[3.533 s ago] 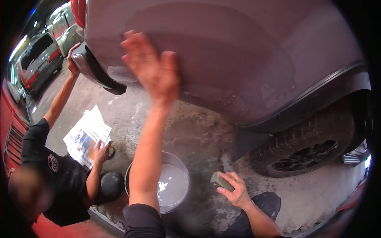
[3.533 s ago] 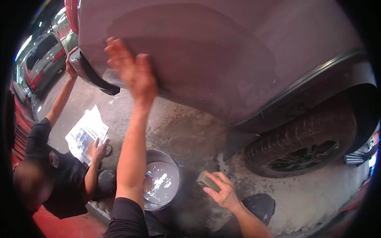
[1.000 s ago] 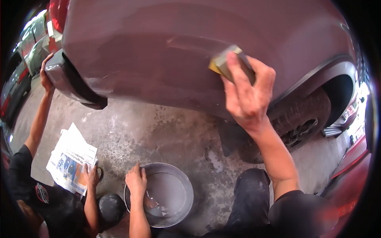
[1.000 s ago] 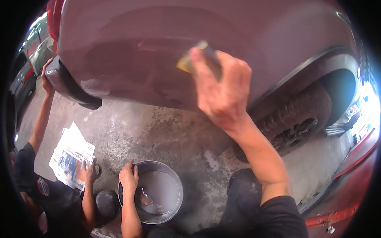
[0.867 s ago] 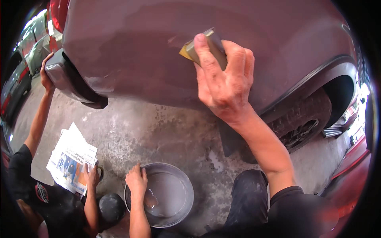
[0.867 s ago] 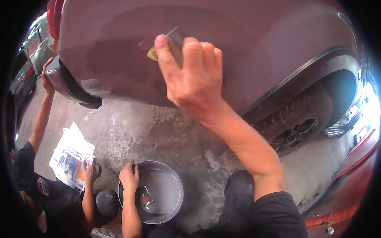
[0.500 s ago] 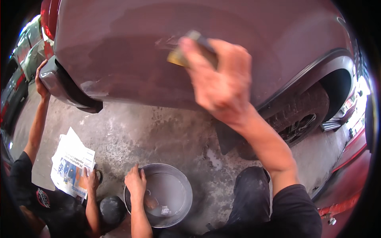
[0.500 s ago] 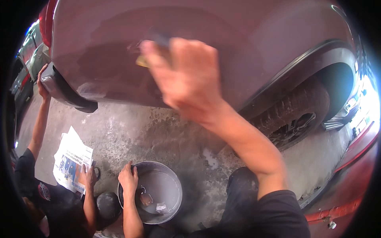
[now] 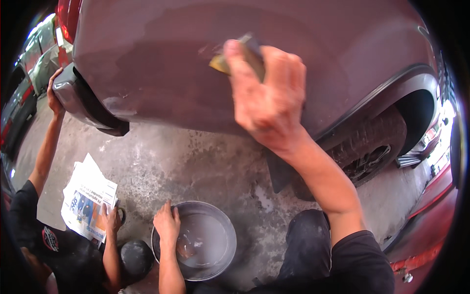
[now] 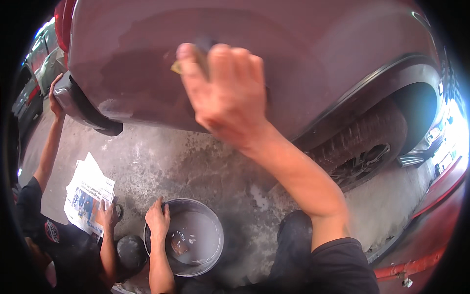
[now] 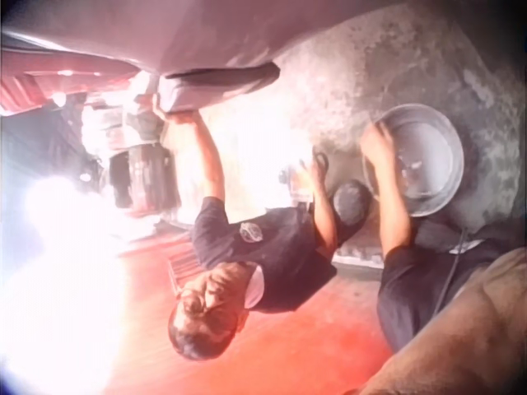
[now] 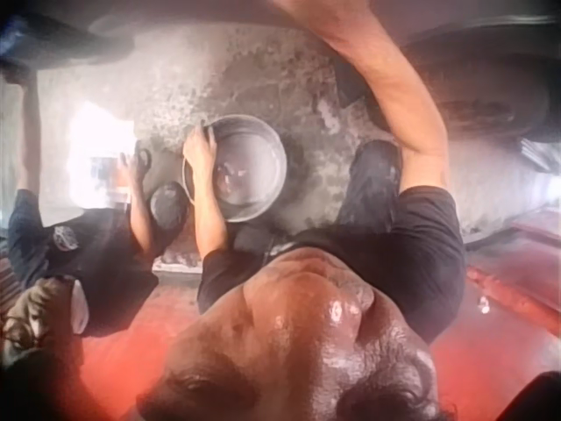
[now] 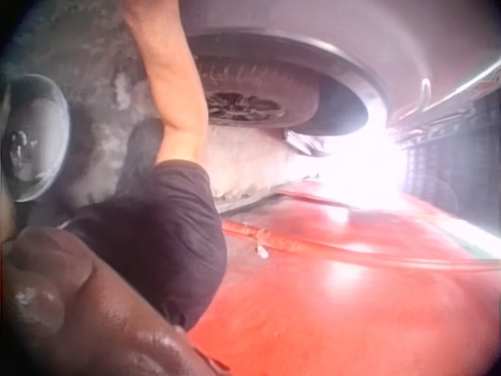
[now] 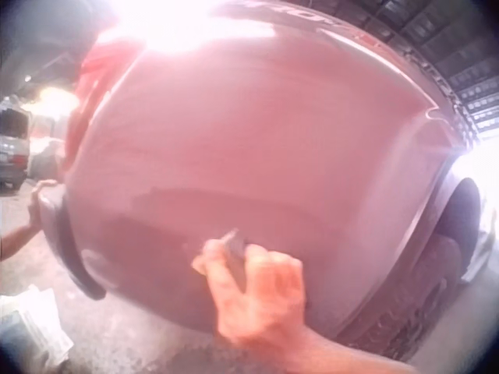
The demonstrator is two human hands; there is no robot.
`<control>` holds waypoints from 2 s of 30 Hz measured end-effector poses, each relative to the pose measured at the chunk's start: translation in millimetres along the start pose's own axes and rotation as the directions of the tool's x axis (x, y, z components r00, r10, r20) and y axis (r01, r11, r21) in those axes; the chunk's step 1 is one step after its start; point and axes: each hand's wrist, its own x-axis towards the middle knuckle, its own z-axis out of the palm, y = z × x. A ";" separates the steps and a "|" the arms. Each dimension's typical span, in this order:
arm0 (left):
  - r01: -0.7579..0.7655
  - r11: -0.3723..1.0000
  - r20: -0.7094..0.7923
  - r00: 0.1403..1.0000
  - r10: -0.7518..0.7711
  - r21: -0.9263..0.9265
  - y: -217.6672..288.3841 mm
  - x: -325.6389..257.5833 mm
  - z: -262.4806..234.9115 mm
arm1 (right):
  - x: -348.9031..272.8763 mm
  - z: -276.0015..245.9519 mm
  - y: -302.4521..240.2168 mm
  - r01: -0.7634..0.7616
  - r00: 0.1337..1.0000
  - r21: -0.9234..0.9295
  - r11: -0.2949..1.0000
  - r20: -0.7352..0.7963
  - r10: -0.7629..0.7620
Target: The person wets a sanding block in a bucket of water and sands the rear bumper of a car. They repeatedly dip the block in water and wipe the sanded area with a cloth.
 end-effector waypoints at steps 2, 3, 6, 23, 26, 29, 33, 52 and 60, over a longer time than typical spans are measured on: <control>0.036 0.999 0.013 0.999 -0.036 -0.001 -3.0 -1.4 -5.6 | 0.6 -4.8 11.1 0.079 0.997 0.073 0.994 0.015 -0.080; 0.053 0.999 0.019 0.998 -0.053 -0.010 -5.0 -0.6 -7.7 | -7.8 -12.9 19.1 0.049 0.999 0.041 0.998 -0.004 -0.049; -0.015 1.000 -0.019 1.000 0.015 0.018 -2.2 -3.6 -6.5 | -30.3 -22.6 30.9 0.001 0.998 -0.030 1.000 -0.066 -0.003; 0.002 1.000 -0.010 1.000 -0.002 0.026 -6.0 -1.9 -9.6 | -38.5 -25.9 34.2 0.026 1.000 0.011 1.000 -0.001 -0.026; -0.004 1.000 0.005 1.000 0.004 0.022 1.0 -2.2 -2.3 | -31.1 -6.8 24.4 0.067 0.995 -0.060 0.996 -0.071 -0.071; -0.007 1.000 -0.028 1.000 0.008 0.022 4.7 -2.5 -0.6 | 3.4 3.8 0.5 0.103 0.994 0.047 0.994 -0.030 -0.101; 0.017 1.000 -0.002 1.000 -0.017 0.011 0.2 -3.3 -10.7 | -51.9 -23.5 39.3 0.051 0.997 -0.015 0.999 -0.060 -0.052; 0.033 0.999 -0.023 0.999 -0.034 -0.035 -9.5 -0.8 -9.8 | -36.4 -7.9 26.5 0.084 0.993 -0.048 0.995 -0.081 -0.088; 0.006 0.999 -0.062 0.998 -0.008 -0.041 -8.0 -2.9 -10.3 | -19.1 -5.8 7.0 0.083 0.996 0.075 0.994 0.022 -0.085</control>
